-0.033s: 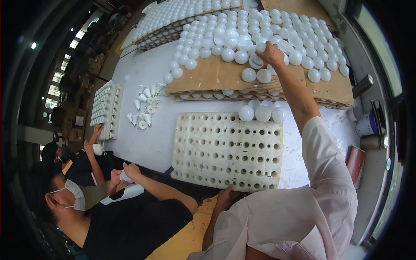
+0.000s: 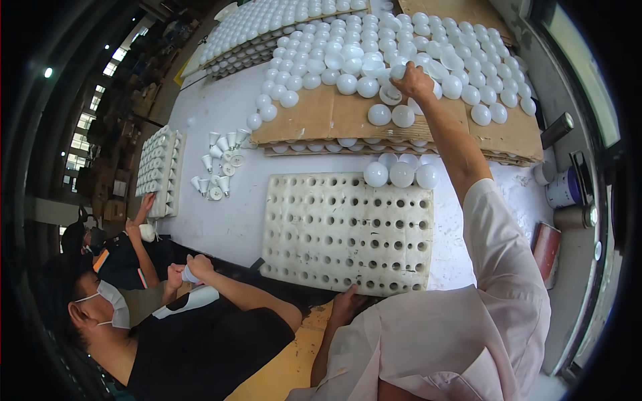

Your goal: The person places a holder tray onto a work table, arranges bulb caps onto the tray, and attaches the caps onto bulb bases by hand to assemble light bulbs.

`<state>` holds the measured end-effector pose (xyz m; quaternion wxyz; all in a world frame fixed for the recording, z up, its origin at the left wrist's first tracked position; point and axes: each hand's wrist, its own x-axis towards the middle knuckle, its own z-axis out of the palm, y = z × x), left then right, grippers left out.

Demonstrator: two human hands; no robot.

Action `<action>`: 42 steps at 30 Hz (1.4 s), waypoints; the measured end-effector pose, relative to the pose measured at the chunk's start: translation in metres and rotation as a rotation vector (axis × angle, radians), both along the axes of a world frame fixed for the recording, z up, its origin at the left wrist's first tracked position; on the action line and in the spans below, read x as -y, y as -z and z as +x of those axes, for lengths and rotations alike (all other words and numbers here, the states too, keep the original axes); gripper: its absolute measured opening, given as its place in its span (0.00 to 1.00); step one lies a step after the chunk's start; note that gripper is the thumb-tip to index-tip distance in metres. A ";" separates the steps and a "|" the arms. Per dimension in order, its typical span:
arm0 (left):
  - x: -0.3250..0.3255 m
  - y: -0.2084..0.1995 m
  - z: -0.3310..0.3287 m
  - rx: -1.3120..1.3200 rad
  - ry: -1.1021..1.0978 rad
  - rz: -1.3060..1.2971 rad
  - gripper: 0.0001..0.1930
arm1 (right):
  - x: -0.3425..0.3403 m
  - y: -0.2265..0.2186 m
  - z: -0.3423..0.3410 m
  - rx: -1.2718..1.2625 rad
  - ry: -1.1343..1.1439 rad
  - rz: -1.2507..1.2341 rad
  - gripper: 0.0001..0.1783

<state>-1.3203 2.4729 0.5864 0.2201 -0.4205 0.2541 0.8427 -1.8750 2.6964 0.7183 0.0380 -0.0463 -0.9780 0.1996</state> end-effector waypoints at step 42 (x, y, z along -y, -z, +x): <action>-0.035 -0.007 -0.054 -1.021 0.731 -1.914 0.26 | -0.127 0.162 0.169 0.321 -0.521 -0.533 0.13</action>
